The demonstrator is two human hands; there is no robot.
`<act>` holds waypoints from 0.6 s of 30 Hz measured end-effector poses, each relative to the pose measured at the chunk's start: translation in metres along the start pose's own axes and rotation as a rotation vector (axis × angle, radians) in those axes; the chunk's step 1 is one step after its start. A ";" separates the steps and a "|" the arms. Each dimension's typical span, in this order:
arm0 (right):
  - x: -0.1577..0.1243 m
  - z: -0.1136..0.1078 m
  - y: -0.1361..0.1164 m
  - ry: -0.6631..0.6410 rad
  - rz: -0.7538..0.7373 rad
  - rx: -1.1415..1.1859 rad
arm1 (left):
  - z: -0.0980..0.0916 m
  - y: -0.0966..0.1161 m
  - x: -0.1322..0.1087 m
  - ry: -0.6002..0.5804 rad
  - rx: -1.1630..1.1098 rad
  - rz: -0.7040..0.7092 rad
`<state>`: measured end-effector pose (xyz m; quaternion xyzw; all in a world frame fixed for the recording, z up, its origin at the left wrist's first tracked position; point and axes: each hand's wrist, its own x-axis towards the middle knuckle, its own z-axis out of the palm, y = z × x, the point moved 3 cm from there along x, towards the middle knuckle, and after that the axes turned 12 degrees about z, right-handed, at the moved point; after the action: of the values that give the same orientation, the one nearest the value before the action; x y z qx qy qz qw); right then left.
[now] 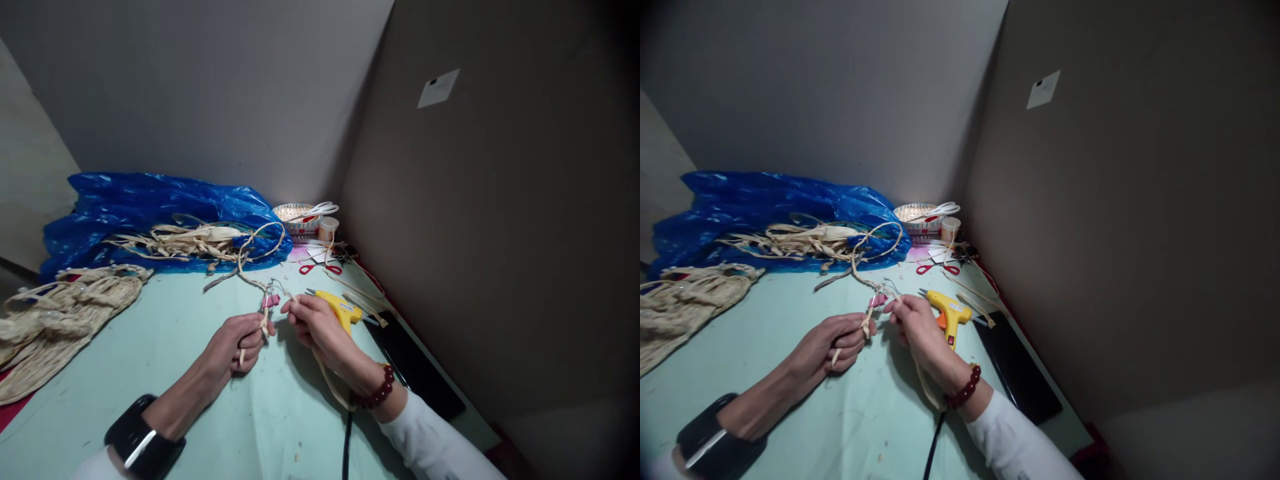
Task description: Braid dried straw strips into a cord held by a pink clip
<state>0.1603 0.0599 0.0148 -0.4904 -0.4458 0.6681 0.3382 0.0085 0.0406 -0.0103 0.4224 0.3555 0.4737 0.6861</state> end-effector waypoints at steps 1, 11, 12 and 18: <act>0.001 0.001 0.003 0.000 -0.025 -0.116 | 0.001 -0.001 0.000 -0.016 -0.012 -0.003; 0.000 0.008 0.012 -0.028 -0.225 -0.577 | 0.016 -0.004 -0.004 -0.040 0.038 0.027; 0.000 0.007 0.011 -0.038 -0.235 -0.583 | 0.015 -0.005 -0.004 -0.029 0.064 0.030; -0.001 -0.002 0.003 0.036 -0.258 -0.734 | 0.009 -0.010 -0.007 0.095 0.289 -0.010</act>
<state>0.1625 0.0579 0.0119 -0.5301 -0.7074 0.4075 0.2293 0.0186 0.0299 -0.0156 0.4918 0.4544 0.4336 0.6030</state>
